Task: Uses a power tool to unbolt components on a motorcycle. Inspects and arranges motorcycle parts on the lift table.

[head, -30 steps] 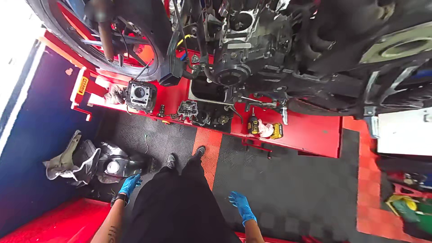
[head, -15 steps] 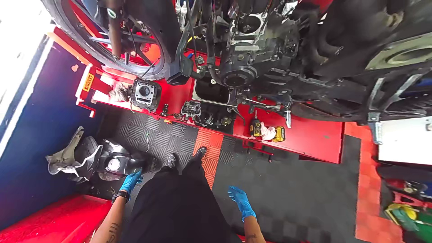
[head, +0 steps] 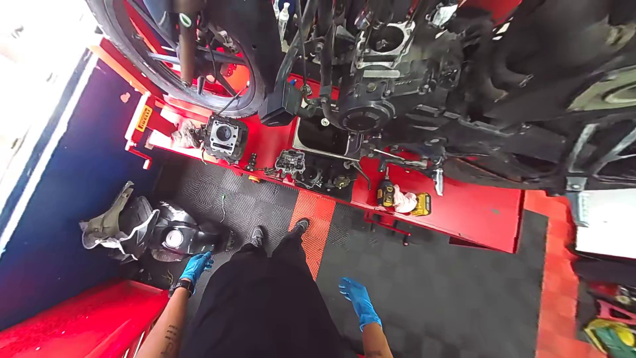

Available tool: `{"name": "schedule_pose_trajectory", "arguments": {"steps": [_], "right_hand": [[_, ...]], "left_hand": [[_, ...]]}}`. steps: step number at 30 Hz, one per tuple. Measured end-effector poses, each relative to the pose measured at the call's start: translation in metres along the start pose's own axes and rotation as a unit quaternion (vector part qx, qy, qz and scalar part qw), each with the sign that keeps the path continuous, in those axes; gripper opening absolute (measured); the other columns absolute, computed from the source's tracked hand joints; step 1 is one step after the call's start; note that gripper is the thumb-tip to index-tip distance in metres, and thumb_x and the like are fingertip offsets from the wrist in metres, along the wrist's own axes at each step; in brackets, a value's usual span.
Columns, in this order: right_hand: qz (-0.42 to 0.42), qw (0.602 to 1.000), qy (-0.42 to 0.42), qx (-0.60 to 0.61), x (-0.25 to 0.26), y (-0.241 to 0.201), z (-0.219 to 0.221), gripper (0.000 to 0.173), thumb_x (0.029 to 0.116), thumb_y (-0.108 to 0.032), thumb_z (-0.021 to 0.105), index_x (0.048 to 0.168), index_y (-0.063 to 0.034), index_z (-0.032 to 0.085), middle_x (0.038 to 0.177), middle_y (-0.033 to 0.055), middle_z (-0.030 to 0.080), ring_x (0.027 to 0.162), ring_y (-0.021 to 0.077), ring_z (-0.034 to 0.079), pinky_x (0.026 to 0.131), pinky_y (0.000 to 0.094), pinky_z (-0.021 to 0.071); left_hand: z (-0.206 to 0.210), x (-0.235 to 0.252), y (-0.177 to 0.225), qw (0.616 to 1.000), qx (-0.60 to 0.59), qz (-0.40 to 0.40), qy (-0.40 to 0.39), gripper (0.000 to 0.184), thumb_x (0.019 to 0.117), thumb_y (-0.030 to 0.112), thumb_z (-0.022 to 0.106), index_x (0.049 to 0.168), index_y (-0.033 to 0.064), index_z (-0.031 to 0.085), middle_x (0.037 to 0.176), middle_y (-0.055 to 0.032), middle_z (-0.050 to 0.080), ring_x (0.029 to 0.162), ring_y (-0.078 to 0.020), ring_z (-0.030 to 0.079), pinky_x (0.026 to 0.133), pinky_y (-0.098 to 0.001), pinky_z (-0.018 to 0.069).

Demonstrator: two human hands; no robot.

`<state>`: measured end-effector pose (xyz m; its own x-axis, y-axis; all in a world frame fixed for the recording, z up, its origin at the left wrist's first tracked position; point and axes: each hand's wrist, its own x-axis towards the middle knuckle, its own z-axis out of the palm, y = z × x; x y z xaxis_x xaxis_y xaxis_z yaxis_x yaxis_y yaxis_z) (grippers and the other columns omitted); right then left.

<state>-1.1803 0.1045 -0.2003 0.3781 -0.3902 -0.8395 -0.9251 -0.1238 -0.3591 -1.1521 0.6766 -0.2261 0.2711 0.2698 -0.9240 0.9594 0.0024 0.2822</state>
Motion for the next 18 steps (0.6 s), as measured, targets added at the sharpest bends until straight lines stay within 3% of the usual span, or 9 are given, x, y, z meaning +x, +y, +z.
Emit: {"name": "schedule_pose_trajectory", "arguments": {"steps": [18], "right_hand": [[0.005, 1.000, 0.005, 0.007, 0.0019, 0.0017, 0.0070, 0.027, 0.1053, -0.017, 0.058, 0.122, 0.0022, 0.067, 0.097, 0.0156, 0.072, 0.077, 0.0174, 0.066, 0.069, 0.0342, 0.0546]], "left_hand": [[-0.0064, 0.0087, -0.0046, 1.000, -0.016, 0.009, 0.000, 0.043, 0.1102, 0.031, 0.048, 0.128, -0.0056, 0.060, 0.111, -0.0207, 0.070, 0.094, -0.0239, 0.068, 0.087, -0.0404, 0.0545]]}}
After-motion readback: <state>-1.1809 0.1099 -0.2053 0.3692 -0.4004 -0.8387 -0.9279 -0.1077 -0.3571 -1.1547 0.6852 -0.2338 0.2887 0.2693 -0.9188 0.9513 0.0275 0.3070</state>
